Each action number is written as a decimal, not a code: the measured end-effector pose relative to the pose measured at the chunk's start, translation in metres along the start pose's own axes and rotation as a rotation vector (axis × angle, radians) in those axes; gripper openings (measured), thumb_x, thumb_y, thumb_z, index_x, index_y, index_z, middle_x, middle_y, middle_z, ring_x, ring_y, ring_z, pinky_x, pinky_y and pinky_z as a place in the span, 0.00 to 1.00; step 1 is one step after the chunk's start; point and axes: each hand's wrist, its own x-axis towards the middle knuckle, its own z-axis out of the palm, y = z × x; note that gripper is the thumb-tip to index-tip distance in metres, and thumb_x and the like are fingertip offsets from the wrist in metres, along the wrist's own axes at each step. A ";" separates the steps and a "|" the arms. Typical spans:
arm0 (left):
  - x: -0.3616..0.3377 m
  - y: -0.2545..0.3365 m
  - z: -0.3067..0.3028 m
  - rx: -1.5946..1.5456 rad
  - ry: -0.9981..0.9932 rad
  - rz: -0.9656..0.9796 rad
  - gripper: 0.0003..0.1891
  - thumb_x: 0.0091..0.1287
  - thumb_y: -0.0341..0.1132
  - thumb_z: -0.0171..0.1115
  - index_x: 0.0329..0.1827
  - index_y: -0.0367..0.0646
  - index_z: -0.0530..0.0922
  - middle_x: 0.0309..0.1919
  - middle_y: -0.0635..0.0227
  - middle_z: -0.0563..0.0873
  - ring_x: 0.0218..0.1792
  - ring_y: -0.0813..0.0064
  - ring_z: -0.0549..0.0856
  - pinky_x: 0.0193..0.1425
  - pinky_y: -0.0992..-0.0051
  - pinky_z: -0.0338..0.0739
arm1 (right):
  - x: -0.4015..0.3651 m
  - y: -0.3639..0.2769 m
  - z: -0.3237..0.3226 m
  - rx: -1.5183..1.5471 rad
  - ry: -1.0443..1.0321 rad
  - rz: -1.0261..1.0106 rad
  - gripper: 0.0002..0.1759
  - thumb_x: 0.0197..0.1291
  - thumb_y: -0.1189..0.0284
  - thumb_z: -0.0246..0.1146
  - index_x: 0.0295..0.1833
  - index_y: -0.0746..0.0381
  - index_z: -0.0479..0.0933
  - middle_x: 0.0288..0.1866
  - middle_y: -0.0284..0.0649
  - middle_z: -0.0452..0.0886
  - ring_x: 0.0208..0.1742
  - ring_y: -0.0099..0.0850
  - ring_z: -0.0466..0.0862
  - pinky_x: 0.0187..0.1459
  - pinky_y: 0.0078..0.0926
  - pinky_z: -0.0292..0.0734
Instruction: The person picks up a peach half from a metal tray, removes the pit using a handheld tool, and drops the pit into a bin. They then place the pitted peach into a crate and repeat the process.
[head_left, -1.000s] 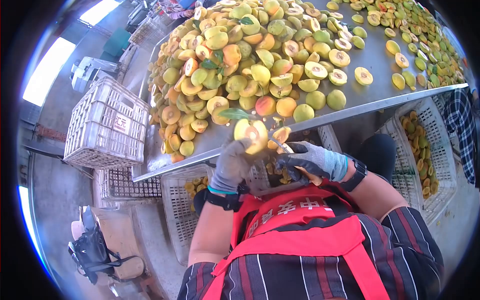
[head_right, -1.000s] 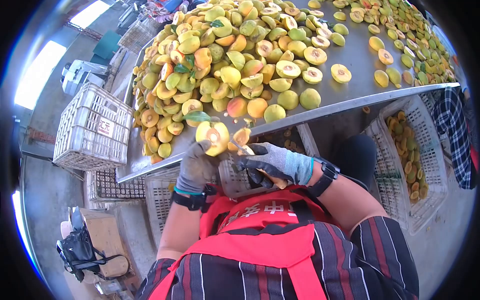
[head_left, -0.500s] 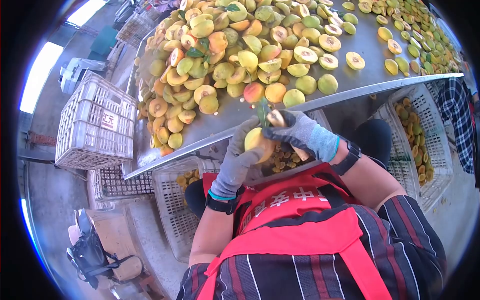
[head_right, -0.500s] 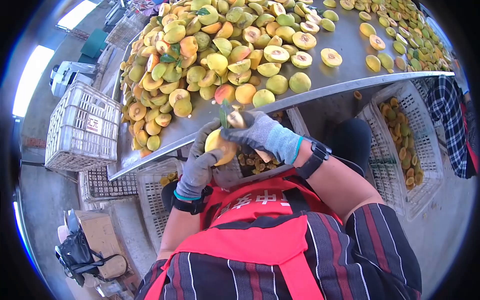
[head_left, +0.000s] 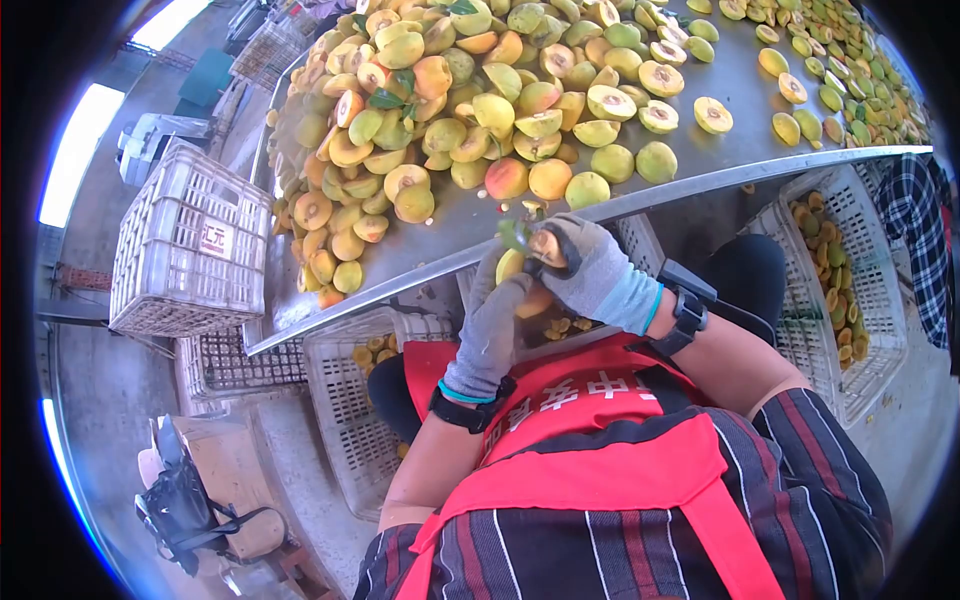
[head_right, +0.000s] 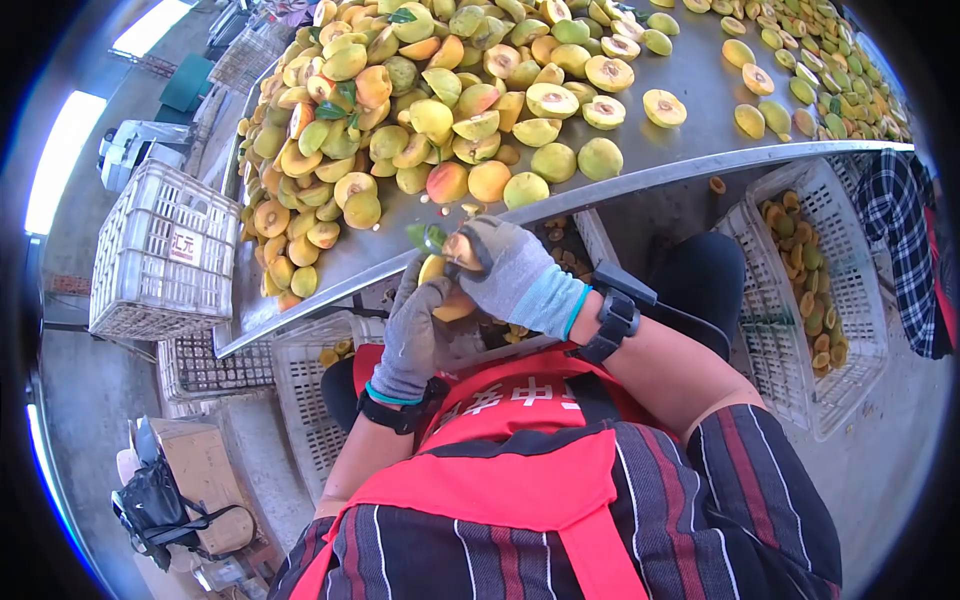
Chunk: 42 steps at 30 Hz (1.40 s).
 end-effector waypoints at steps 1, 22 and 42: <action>0.001 -0.003 -0.002 -0.001 0.001 -0.001 0.23 0.59 0.28 0.50 0.60 0.40 0.66 0.51 0.64 0.76 0.48 0.70 0.79 0.50 0.69 0.77 | -0.002 0.000 0.000 -0.009 -0.017 -0.019 0.16 0.47 0.69 0.65 0.42 0.62 0.74 0.33 0.47 0.77 0.34 0.48 0.78 0.36 0.38 0.75; 0.014 0.016 -0.006 0.239 -0.002 0.324 0.26 0.70 0.51 0.44 0.63 0.41 0.65 0.48 0.68 0.77 0.46 0.77 0.76 0.47 0.78 0.72 | -0.006 -0.028 -0.018 0.041 -0.293 0.188 0.20 0.58 0.62 0.59 0.49 0.66 0.68 0.35 0.56 0.77 0.37 0.52 0.78 0.38 0.43 0.73; 0.016 0.020 0.010 0.197 0.036 0.264 0.13 0.67 0.36 0.56 0.48 0.36 0.75 0.35 0.64 0.81 0.37 0.78 0.80 0.43 0.77 0.76 | -0.025 -0.035 -0.001 -0.099 -0.184 -0.114 0.18 0.56 0.69 0.59 0.50 0.63 0.67 0.27 0.45 0.77 0.22 0.38 0.80 0.25 0.32 0.76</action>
